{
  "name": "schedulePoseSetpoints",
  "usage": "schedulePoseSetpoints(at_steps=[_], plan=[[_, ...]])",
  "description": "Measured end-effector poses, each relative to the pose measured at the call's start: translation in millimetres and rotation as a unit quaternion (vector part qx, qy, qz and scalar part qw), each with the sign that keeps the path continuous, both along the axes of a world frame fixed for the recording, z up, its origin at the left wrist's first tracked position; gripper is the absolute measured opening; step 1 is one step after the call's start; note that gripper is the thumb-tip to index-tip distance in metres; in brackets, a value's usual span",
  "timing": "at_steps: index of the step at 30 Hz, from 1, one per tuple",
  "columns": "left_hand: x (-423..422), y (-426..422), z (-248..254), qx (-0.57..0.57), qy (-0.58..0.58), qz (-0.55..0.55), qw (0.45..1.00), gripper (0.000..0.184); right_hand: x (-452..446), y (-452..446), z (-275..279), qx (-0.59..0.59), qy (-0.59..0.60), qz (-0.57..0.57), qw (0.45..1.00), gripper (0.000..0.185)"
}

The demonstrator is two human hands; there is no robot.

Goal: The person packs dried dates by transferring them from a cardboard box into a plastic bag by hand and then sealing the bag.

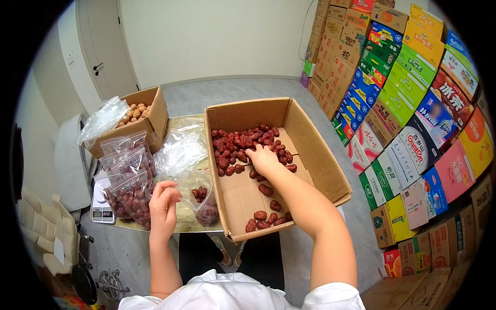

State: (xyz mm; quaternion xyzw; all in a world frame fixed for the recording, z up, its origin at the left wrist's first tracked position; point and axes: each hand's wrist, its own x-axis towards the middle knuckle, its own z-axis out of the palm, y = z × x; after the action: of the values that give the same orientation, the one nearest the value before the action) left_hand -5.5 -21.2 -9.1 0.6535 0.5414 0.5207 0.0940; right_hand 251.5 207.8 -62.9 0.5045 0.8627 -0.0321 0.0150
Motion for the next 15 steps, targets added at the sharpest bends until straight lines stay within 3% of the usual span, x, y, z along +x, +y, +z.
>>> schedulePoseSetpoints(at_steps=[12, 15], plan=[[3.1, 3.6, -0.8, 0.02, 0.001, -0.001, 1.0, 0.018, 8.2, 12.3, 5.8, 0.036, 0.057, 0.005, 0.998, 0.023], [2.9, 5.5, -4.1, 0.024, 0.012, 0.001, 1.0, 0.018, 8.0, 17.2, 11.3, 0.074, 0.12, 0.018, 0.99, 0.019]])
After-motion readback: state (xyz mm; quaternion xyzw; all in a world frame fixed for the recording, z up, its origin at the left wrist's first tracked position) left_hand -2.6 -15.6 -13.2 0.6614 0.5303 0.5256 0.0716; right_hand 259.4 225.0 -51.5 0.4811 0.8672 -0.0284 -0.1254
